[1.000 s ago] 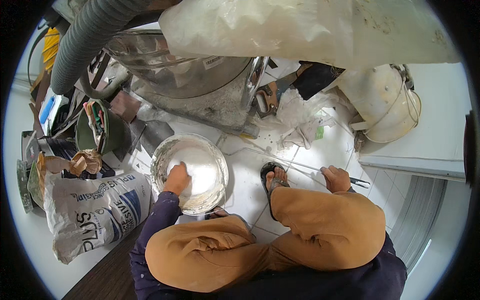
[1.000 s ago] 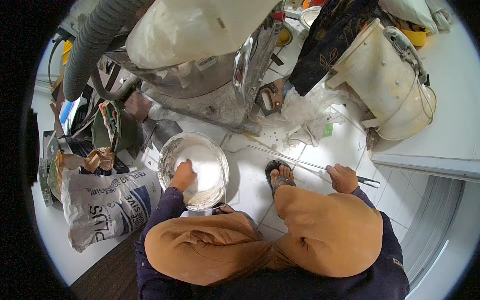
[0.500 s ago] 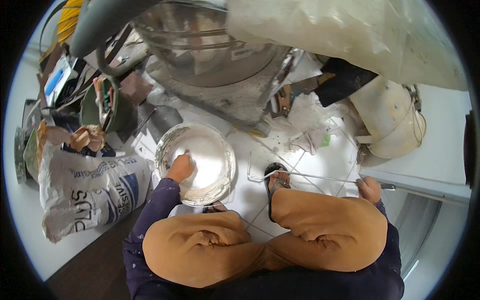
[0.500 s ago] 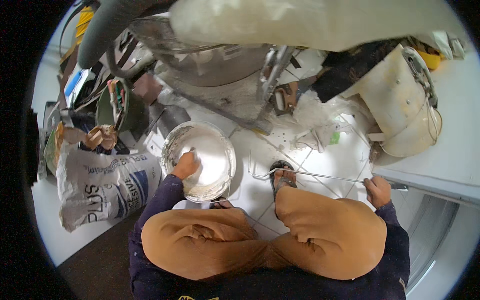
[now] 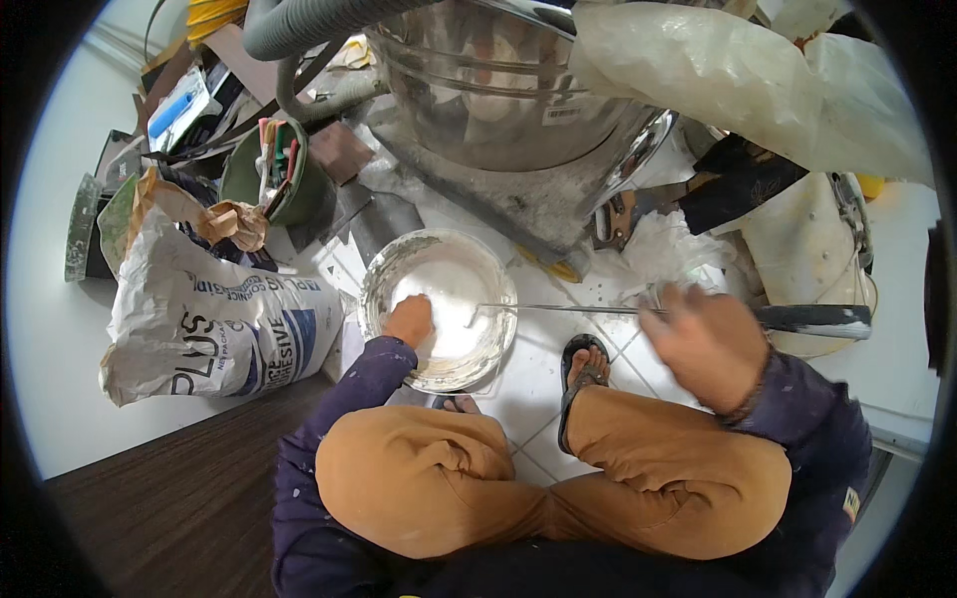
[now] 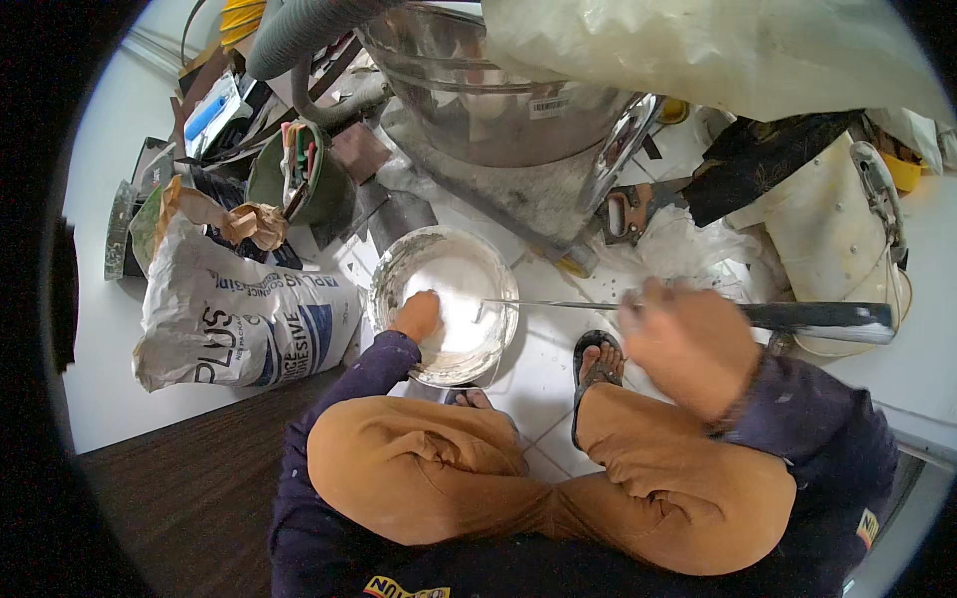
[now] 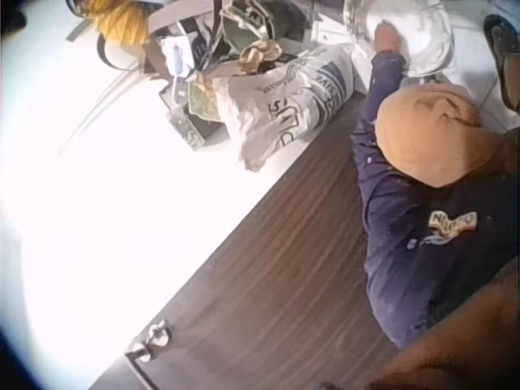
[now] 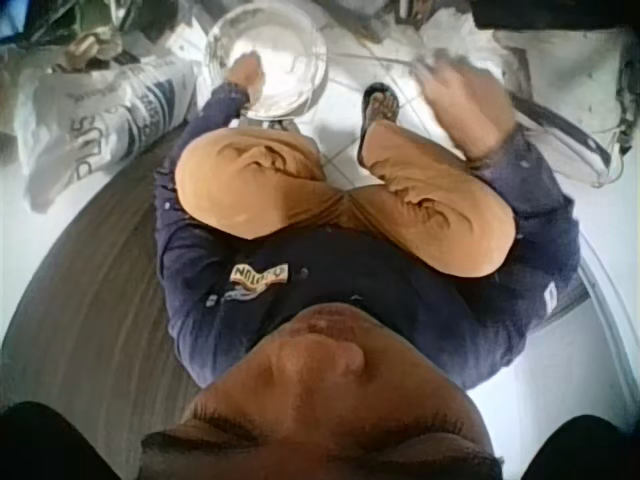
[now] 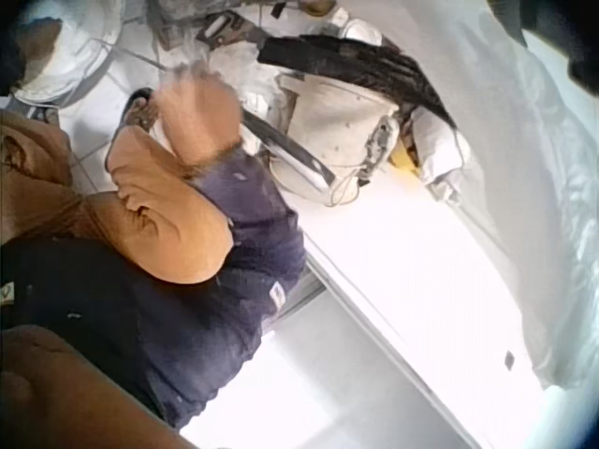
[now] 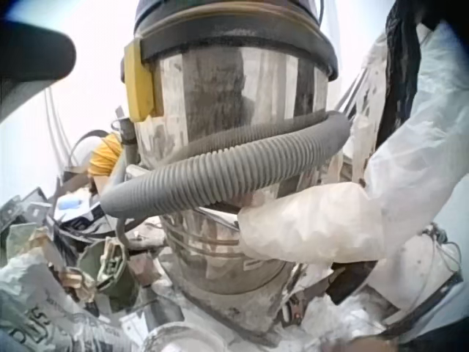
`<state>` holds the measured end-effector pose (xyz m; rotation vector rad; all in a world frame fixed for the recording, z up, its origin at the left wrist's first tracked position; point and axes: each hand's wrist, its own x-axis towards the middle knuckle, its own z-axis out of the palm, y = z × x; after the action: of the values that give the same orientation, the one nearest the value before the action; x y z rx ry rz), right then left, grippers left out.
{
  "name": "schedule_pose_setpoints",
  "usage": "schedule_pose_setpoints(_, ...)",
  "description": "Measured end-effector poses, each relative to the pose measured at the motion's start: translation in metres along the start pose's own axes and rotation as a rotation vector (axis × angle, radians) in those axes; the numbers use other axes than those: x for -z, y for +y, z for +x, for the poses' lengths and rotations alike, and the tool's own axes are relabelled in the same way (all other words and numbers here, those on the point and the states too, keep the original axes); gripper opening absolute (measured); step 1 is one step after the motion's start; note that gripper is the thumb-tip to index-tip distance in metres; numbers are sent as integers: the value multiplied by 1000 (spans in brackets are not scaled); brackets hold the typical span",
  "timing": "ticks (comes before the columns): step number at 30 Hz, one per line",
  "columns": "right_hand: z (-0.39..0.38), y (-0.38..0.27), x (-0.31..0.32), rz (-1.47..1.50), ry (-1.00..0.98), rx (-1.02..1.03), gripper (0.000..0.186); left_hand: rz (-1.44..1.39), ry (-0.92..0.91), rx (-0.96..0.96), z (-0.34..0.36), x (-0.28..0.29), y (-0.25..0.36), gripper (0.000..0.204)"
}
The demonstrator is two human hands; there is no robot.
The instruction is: The person mixes white adhesive in a bucket by hand, stands up, and attaches a roller cover to a frame before picking up a paint tray.
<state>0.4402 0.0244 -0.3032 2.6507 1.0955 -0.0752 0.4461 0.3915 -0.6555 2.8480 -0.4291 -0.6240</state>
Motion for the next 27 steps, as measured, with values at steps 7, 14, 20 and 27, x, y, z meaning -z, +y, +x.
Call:
schedule_pose_setpoints(7, 21, 2, 6, 162, -90, 57, 9, -114, 108, 293, 6, 18, 27, 26)
schedule_pose_setpoints(14, -27, 7, 65, 157, -213, -183, 21, -191, 76, 112, -13, 7, -5, 26)
schedule_pose_setpoints(20, 6, 7, -11, 155, -229, -41, 38, 30, -1, -89, 14, 14, 20, 21)
schedule_pose_setpoints(27, -70, 65, -24, 353, 5, -244, 35, -154, 58, 133, 0, 41, 23, 35)
